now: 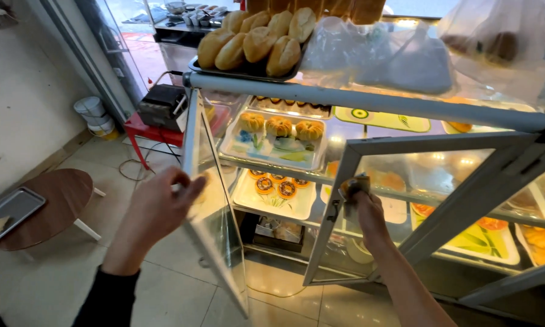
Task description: The person prepares a baguette sandwich at a street food stall, using tongs to add pickled vegetables and fillings from ingredient trays into a split baguette, then places the sandwich on a countertop grill press and presses it. They then bag baked goods from a display case, warm an item in a microwave, wrap the sandwich in paper and a plastic bag, and hand the bag to a customer on a scooter while receiving cash payment.
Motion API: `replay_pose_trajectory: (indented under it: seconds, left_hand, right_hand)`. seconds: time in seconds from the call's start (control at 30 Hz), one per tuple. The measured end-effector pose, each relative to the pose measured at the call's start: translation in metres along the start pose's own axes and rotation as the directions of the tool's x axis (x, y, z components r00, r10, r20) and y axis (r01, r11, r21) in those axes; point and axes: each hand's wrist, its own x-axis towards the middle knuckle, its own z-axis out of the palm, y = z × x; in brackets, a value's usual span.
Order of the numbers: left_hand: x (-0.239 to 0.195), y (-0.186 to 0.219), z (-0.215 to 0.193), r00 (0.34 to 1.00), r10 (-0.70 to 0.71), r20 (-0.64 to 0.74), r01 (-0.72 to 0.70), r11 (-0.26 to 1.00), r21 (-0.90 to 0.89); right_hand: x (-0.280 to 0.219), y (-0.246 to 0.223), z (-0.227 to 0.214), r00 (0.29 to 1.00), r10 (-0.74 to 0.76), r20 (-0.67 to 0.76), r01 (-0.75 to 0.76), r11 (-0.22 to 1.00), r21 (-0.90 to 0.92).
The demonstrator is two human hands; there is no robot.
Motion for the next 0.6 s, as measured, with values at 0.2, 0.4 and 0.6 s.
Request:
replay_pose_trajectory:
  seconds: [0.2, 0.4, 0.6]
  left_hand:
    - [0.025, 0.072, 0.057, 0.689, 0.638, -0.344, -0.643, 0.757, 0.115]
    - [0.118, 0.133, 0.123, 0.513, 0.820, -0.254, -0.817, 0.557, 0.148]
    - [0.176, 0.170, 0.144, 0.425, 0.887, -0.179, -0.750, 0.456, 0.480]
  right_hand:
    - [0.000, 0.004, -0.005, 0.986, 0.160, 0.054, -0.153, 0.982, -0.107]
    - [-0.004, -0.045, 0.025, 0.989, 0.093, 0.114, -0.075, 0.985, -0.155]
    - [0.039, -0.050, 0.035, 0.988, 0.152, 0.030, -0.134, 0.936, -0.326]
